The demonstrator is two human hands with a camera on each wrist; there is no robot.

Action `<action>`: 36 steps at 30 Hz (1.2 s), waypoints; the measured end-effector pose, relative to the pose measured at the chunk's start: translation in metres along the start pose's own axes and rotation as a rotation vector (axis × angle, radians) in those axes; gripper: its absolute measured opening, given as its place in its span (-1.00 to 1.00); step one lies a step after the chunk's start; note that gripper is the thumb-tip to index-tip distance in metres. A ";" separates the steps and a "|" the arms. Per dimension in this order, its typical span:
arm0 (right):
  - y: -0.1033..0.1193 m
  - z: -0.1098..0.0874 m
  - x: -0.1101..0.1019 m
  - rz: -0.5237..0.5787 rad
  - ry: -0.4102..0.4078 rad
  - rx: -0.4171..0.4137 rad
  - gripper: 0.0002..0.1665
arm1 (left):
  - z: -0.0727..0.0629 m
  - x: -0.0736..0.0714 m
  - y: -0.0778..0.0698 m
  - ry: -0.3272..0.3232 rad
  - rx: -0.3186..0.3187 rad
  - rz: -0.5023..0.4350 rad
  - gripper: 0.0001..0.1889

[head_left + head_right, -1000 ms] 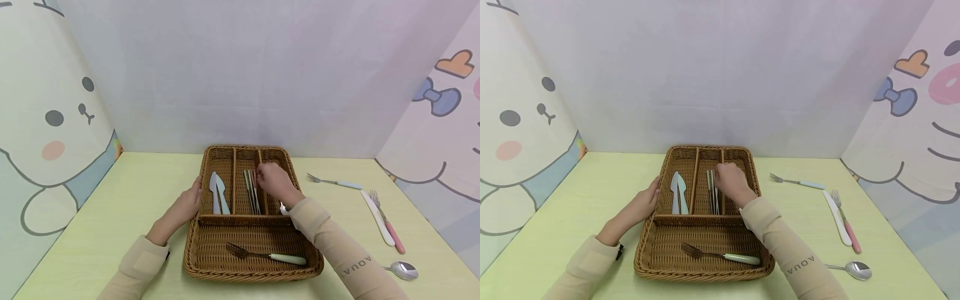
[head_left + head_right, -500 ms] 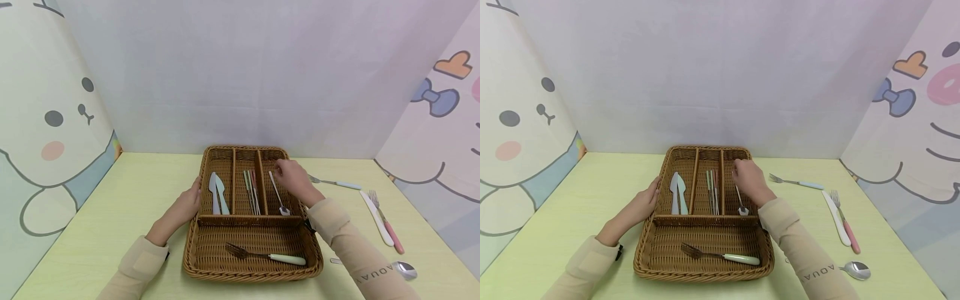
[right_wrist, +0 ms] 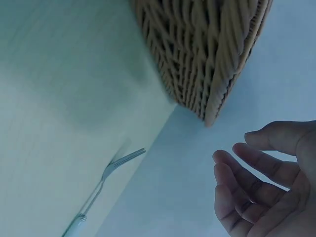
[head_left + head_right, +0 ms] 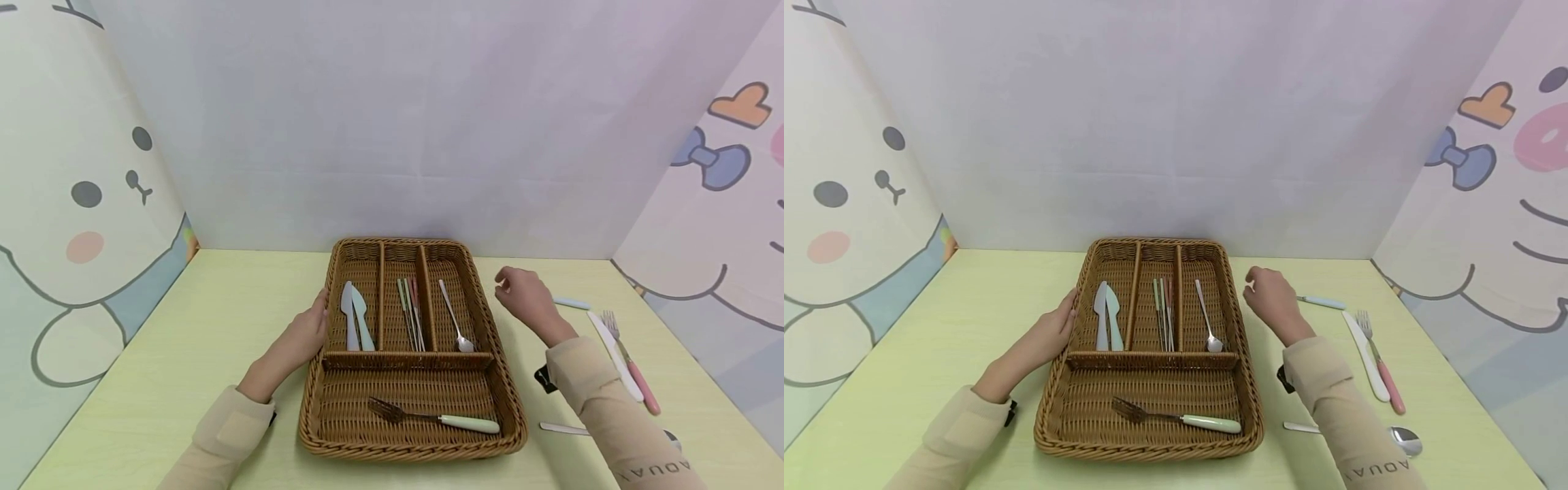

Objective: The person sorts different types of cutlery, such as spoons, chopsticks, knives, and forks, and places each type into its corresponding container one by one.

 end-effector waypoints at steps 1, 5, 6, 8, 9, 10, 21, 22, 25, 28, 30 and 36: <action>-0.006 -0.002 -0.001 -0.001 -0.001 0.010 -0.71 | 0.000 0.000 0.000 -0.001 0.000 -0.001 -0.48; -0.028 -0.008 -0.004 -0.014 -0.006 0.022 -0.70 | -0.001 -0.001 0.000 -0.002 -0.001 -0.001 -0.48; -0.034 -0.010 -0.004 -0.017 -0.006 0.025 -0.70 | -0.001 -0.001 -0.001 -0.002 -0.001 -0.001 -0.48; -0.046 -0.013 -0.005 -0.025 -0.005 0.038 -0.69 | -0.001 -0.001 -0.001 0.000 0.000 -0.004 -0.48; -0.052 -0.015 -0.006 -0.027 0.000 0.048 -0.68 | -0.001 -0.001 -0.001 0.002 0.001 -0.005 -0.48; -0.058 -0.017 -0.006 -0.031 0.005 0.061 -0.67 | -0.001 -0.002 -0.002 0.000 0.004 -0.005 -0.48; -0.110 -0.040 -0.020 -0.114 0.087 0.186 -0.63 | -0.001 -0.002 -0.002 -0.018 0.016 0.002 -0.49; -0.114 -0.042 -0.021 -0.120 0.095 0.196 -0.62 | -0.001 -0.002 -0.002 -0.018 0.019 0.001 -0.49; -0.129 -0.049 -0.025 -0.132 0.130 0.235 -0.58 | -0.001 -0.002 -0.002 -0.025 0.027 -0.001 -0.49; -0.142 -0.055 -0.028 -0.147 0.166 0.279 -0.55 | -0.001 -0.001 -0.001 -0.024 0.028 -0.001 -0.49; -0.150 -0.059 -0.029 -0.160 0.188 0.302 -0.53 | -0.001 -0.001 -0.001 -0.028 0.029 0.000 -0.49; -0.167 -0.067 -0.033 -0.186 0.223 0.327 -0.54 | -0.002 -0.001 -0.001 -0.028 0.029 -0.006 -0.49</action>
Point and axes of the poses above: each hand's wrist, its own z-axis towards the middle knuckle, its own x-axis out of the palm, y = z × x, the point moved 4 cm from there along z, towards the middle knuckle, and after that the axes turned 11 degrees about -y, right-handed, at the moved point
